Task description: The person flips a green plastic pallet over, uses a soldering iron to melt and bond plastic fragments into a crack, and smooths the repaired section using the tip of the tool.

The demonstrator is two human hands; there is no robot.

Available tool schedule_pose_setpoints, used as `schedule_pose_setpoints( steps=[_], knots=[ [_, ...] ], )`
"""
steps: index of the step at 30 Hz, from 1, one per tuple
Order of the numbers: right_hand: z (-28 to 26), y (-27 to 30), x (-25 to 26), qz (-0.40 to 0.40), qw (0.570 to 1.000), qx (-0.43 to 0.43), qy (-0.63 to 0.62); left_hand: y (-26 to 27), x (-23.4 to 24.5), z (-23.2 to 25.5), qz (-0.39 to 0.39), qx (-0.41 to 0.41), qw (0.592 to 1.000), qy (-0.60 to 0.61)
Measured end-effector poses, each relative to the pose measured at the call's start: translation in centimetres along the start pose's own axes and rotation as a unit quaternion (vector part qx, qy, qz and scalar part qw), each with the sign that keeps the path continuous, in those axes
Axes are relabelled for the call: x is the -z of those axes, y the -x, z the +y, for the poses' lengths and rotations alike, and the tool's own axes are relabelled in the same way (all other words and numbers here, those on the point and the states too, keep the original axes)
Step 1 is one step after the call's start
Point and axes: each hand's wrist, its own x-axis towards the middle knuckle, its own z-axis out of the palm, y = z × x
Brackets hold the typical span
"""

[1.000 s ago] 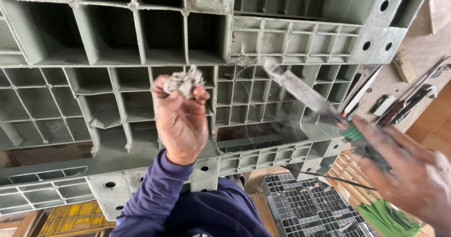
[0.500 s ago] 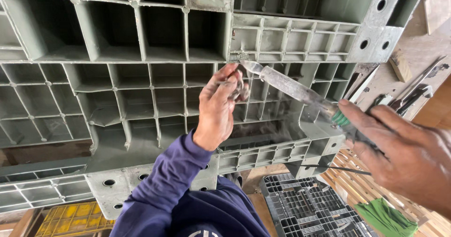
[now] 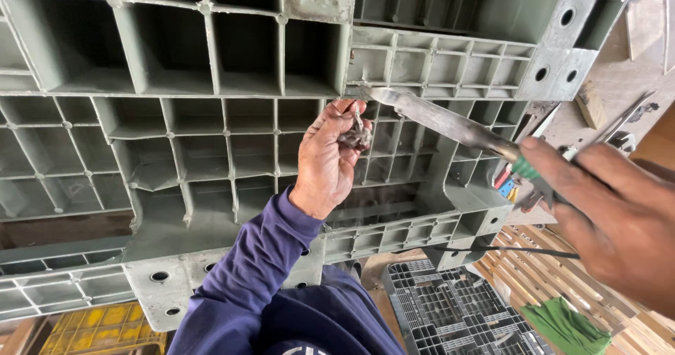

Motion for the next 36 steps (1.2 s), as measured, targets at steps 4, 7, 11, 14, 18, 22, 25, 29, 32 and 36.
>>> schedule_pose_setpoints(
  steps=[4,7,11,14,18,22,25,29,32,36],
  knots=[
    [-1.2,0.6,-0.5,0.057,0.971,-0.157,-0.169,-0.4,0.2,-0.3,-0.057,-0.026,0.998,-0.003],
    [-1.4,0.7,-0.5,0.078,0.972,-0.142,-0.169,-0.4,0.0,-0.3,-0.079,-0.008,0.997,-0.019],
    [-0.4,0.3,-0.9,0.052,0.998,0.007,-0.019,-0.5,0.2,-0.1,-0.078,0.006,0.997,-0.026],
    [-0.1,-0.5,-0.8,-0.001,1.0,0.013,-0.009,-0.4,-0.2,-0.1,-0.091,-0.006,0.996,-0.012],
    [-0.6,-1.7,0.4,-0.081,0.982,-0.125,-0.116,0.3,-1.0,0.4,-0.084,0.009,0.995,-0.052],
    [-0.4,-1.9,0.6,-0.102,0.973,-0.153,-0.142,0.2,-1.0,0.5,-0.092,0.003,0.995,-0.039],
    [0.1,-1.0,-0.4,-0.099,0.99,-0.079,-0.054,0.2,-0.7,0.4,-0.091,-0.001,0.995,-0.033],
    [0.3,0.0,-0.8,0.018,0.993,0.093,0.064,0.0,-0.4,0.3,-0.076,-0.012,0.997,-0.021],
    [-0.6,-0.1,-0.6,0.013,0.985,0.113,0.127,-0.2,-0.1,0.0,-0.097,-0.027,0.994,-0.046],
    [-1.6,-0.7,-0.3,-0.021,0.992,0.043,0.113,0.0,-0.2,0.1,-0.074,-0.023,0.995,-0.067]
  ],
)
